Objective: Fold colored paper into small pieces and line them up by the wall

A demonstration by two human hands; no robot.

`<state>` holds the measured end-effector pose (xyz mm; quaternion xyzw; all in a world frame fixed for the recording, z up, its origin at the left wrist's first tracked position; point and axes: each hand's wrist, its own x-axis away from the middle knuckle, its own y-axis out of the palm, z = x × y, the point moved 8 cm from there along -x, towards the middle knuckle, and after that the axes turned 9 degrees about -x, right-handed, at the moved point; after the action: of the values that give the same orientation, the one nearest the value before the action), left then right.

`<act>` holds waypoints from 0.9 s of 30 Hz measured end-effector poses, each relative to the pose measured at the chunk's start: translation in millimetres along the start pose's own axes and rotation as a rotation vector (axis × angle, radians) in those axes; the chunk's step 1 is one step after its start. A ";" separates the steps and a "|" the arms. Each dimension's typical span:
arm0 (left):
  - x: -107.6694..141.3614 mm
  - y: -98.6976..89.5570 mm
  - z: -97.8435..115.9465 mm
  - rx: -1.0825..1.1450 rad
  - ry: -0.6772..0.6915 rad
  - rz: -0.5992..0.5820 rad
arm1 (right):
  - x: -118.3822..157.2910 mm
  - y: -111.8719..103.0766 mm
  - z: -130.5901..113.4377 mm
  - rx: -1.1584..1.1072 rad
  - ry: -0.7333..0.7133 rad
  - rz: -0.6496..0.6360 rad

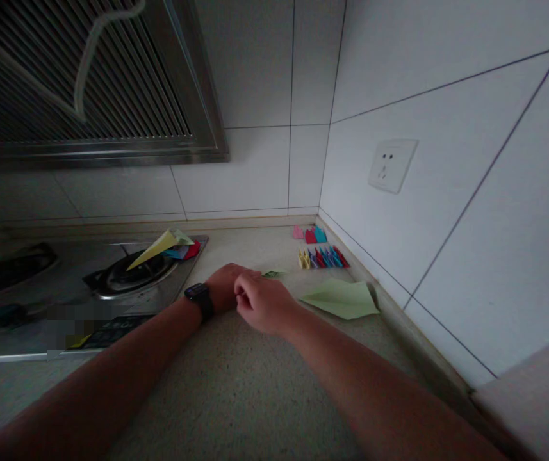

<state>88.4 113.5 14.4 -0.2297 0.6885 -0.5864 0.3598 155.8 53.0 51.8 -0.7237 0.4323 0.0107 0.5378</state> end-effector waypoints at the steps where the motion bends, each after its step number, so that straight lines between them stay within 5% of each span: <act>1: 2.5 -4.0 3.9 -0.030 0.025 0.006 | -1.0 -6.7 8.2 0.042 0.022 0.030; 5: 11.9 -14.1 14.4 -0.170 0.118 0.048 | -1.3 -27.8 39.8 0.248 0.096 0.094; 9: 19.2 -12.6 1.8 -0.166 -0.032 0.037 | 2.6 -24.6 57.5 0.379 0.146 -0.032; 15: 36.0 -18.1 -0.2 -0.084 -0.129 0.086 | 2.0 -15.4 54.0 0.367 0.137 -0.122; 22: 47.6 -44.4 3.0 0.130 -0.150 0.331 | -1.4 -21.2 42.6 0.135 0.043 0.017; 27: 47.5 -45.9 -7.7 0.247 -0.134 0.322 | -1.1 -21.5 33.9 0.006 -0.019 0.071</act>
<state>47.4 73.9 48.8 -0.1094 0.6137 -0.5849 0.5190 184.0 81.4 54.6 -0.7063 0.4525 0.0354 0.5433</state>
